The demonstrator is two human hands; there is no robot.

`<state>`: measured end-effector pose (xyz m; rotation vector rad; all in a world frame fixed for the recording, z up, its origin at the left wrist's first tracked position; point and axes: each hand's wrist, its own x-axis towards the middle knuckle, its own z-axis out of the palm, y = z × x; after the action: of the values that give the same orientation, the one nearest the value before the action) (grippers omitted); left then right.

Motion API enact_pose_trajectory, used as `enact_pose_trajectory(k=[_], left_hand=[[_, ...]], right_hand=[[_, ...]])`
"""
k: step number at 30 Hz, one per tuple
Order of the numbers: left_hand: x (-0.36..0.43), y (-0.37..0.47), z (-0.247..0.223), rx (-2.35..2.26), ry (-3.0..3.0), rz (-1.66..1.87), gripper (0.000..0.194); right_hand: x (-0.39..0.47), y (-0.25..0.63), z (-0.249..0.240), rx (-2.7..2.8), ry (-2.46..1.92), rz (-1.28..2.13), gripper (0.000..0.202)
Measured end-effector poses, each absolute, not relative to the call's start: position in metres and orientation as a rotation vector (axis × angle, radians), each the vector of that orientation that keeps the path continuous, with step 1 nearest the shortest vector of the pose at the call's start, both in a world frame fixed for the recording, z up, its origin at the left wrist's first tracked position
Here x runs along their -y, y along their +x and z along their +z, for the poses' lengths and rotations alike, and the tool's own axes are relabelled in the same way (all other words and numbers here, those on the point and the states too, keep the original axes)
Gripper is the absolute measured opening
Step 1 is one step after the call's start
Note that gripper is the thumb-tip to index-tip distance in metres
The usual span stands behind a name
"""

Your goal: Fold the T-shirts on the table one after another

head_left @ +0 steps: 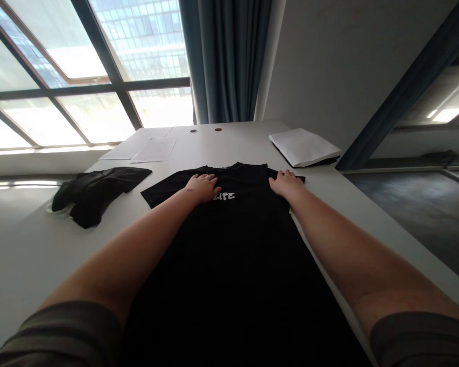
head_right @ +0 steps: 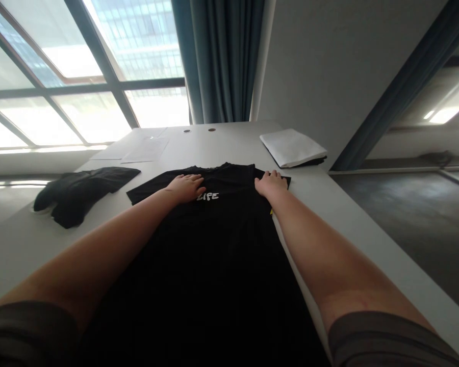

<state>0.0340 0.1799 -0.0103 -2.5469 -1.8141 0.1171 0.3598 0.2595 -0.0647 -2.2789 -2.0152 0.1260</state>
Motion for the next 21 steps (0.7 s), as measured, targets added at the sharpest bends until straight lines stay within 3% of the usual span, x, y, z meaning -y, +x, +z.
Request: enact_pose_trajectory(k=[5, 12, 21], left_hand=[[-0.237, 0.081, -0.017, 2.004, -2.548, 0.194, 0.068], [-0.275, 0.082, -0.045, 2.142, -2.497, -0.106, 0.075], [-0.277, 0.072, -0.044, 2.124, -2.514, -0.197, 0.067]], right_hand=[[-0.250, 0.357, -0.056, 2.041, -2.257, 0.088, 0.078], [-0.241, 0.351, -0.043, 2.209, -1.883, -0.095, 0.059], [-0.240, 0.345, -0.042, 2.275, -1.988, 0.281, 0.072]])
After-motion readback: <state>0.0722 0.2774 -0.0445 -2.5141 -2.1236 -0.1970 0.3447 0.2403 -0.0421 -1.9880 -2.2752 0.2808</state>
